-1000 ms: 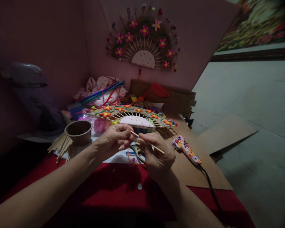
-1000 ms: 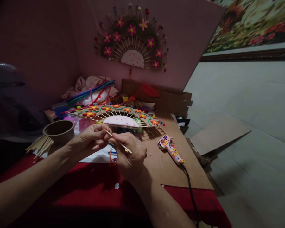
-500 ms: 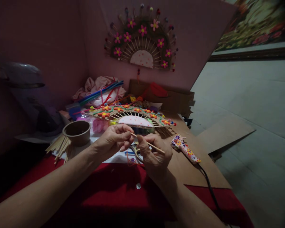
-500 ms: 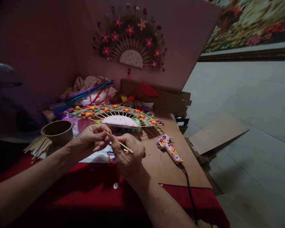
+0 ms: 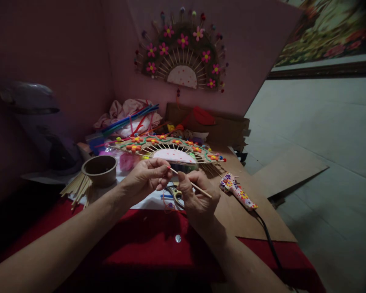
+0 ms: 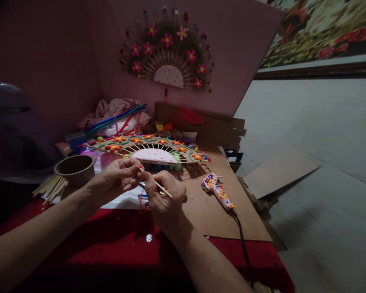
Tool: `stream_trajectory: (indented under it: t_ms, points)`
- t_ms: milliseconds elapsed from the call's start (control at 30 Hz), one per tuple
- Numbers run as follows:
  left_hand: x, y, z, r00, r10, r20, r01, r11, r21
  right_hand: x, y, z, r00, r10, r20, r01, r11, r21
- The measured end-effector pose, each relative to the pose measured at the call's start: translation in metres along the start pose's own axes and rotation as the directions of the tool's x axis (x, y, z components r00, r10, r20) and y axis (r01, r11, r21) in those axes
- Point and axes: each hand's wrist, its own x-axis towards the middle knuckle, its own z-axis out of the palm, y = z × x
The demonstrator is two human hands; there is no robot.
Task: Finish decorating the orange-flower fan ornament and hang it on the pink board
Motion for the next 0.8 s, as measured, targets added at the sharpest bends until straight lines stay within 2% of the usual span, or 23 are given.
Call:
stream_trajectory:
  t_ms: [367,600,800]
  points:
    - [-0.0007,0.001,-0.0002,1.0,0.014,0.013,-0.014,0.999,0.028,-0.0012,0.0013,-0.0002,1.0,-0.009,0.017,0.009,1.0,0.017]
    - [-0.0008,0.0017,0.0022,0.999,0.049,-0.02,-0.048,0.998,0.028,0.0003,0.0002,-0.0011,0.991,0.004,0.134,-0.013,0.998,0.068]
    - [-0.0003,-0.0002,0.0004,0.994,0.103,0.047,-0.105,0.993,0.053,0.0024,-0.0037,-0.0013,0.994,0.051,0.1,-0.06,0.993,0.097]
